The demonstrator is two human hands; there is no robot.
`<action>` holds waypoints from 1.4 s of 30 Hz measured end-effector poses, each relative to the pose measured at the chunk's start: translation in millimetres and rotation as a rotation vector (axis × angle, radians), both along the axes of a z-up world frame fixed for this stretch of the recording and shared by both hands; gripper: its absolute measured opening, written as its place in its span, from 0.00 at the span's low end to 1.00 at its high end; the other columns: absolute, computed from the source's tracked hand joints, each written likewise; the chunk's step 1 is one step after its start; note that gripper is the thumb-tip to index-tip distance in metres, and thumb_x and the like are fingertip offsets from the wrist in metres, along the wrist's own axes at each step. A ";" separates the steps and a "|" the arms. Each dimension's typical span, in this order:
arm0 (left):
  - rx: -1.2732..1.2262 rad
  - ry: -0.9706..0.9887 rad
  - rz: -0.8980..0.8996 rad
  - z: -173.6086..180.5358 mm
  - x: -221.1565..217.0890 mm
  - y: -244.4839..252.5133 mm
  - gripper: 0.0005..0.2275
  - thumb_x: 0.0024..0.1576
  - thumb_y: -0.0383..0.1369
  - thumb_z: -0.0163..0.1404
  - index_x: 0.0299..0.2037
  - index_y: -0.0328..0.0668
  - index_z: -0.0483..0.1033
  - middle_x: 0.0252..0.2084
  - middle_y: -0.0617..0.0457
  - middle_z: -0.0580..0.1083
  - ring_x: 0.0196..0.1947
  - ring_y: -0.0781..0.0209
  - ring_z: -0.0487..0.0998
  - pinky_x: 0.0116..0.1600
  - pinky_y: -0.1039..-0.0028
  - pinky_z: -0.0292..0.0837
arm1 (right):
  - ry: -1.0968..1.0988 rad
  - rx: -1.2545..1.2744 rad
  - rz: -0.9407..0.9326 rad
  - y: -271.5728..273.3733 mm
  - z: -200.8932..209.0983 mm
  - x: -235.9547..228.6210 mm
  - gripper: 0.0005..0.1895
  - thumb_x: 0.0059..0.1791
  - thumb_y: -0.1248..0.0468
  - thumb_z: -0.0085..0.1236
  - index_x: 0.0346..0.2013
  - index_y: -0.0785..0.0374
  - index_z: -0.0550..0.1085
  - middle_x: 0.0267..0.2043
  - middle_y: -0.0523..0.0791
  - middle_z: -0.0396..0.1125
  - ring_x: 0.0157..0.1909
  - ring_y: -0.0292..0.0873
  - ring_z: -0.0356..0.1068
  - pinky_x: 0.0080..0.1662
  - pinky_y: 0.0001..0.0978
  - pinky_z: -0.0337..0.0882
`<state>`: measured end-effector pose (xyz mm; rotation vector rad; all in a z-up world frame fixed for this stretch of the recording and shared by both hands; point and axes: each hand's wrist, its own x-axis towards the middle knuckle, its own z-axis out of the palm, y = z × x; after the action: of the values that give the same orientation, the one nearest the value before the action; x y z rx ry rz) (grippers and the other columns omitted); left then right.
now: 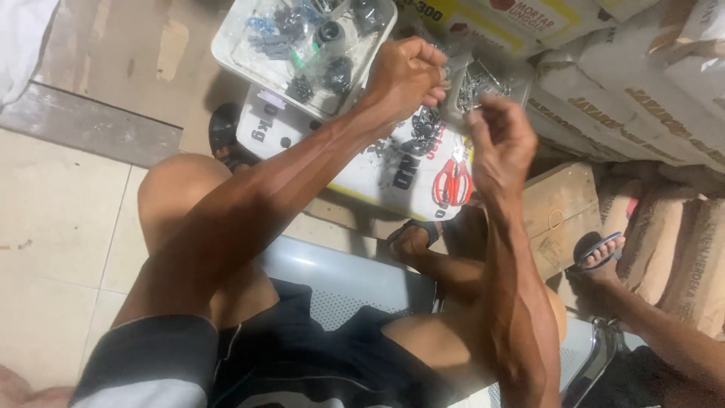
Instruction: The person sits on a low stool and sorts small metal hardware items from a plastic container into a clear plastic bag. They pick up individual pieces with both hands and place them into the bag repeatedly.
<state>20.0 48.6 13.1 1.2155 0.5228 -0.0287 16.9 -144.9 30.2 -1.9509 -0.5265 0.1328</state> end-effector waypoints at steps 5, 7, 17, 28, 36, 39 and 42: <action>0.076 -0.084 -0.031 -5.2 -2.6 -4.5 0.02 0.58 0.20 0.57 0.37 0.34 0.78 0.31 0.43 0.83 0.19 0.61 0.83 0.21 0.80 0.83 | -0.006 0.094 0.045 4.8 18.6 -5.2 0.13 0.58 0.70 0.55 0.57 0.73 0.72 0.47 0.52 0.71 0.47 0.48 0.75 0.49 0.34 0.81; 0.048 -0.090 -0.019 -2.4 -3.8 -6.5 0.03 0.58 0.19 0.56 0.35 0.34 0.77 0.29 0.43 0.83 0.18 0.60 0.82 0.20 0.79 0.81 | -0.014 0.039 0.051 5.9 12.4 -3.6 0.10 0.58 0.71 0.52 0.53 0.72 0.74 0.49 0.56 0.72 0.47 0.53 0.77 0.48 0.39 0.83; 0.299 -0.113 -0.068 -9.9 -2.6 -15.5 0.05 0.56 0.20 0.55 0.33 0.42 0.76 0.27 0.54 0.80 0.19 0.66 0.82 0.21 0.81 0.81 | -0.037 0.039 0.083 1.1 6.3 -3.4 0.12 0.60 0.65 0.53 0.53 0.71 0.75 0.45 0.53 0.74 0.38 0.45 0.75 0.39 0.32 0.79; 0.687 -0.324 -0.038 -31.3 2.5 -18.2 0.10 0.49 0.18 0.51 0.26 0.50 0.73 0.24 0.63 0.76 0.18 0.74 0.73 0.19 0.84 0.73 | 0.436 0.418 -0.043 8.0 13.5 2.4 0.10 0.54 0.63 0.63 0.46 0.68 0.78 0.38 0.47 0.73 0.34 0.37 0.71 0.39 0.25 0.72; 0.282 -0.034 -0.112 0.0 -6.4 -7.4 0.07 0.55 0.18 0.51 0.33 0.43 0.75 0.30 0.54 0.79 0.21 0.64 0.82 0.22 0.79 0.82 | 0.445 0.324 -0.079 11.1 17.3 0.3 0.04 0.55 0.64 0.60 0.41 0.61 0.79 0.40 0.43 0.72 0.39 0.37 0.70 0.45 0.31 0.73; 0.543 -0.207 -0.053 -22.4 -3.2 -13.7 0.09 0.52 0.20 0.53 0.28 0.49 0.73 0.27 0.61 0.77 0.23 0.70 0.78 0.24 0.80 0.78 | 0.186 0.148 0.040 18.1 20.2 -7.2 0.18 0.56 0.52 0.58 0.46 0.66 0.77 0.40 0.46 0.75 0.36 0.38 0.71 0.40 0.28 0.73; 0.584 -0.315 -0.033 -28.9 -5.8 -16.3 0.10 0.53 0.18 0.51 0.29 0.47 0.73 0.25 0.59 0.77 0.17 0.72 0.74 0.17 0.82 0.74 | 0.121 0.132 0.047 18.5 10.1 -2.5 0.09 0.59 0.61 0.55 0.44 0.64 0.75 0.40 0.46 0.72 0.37 0.39 0.71 0.39 0.28 0.75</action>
<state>14.1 32.3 -15.8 1.7591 0.2353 0.3021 14.4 -126.4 40.2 -1.7905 -0.4891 0.2379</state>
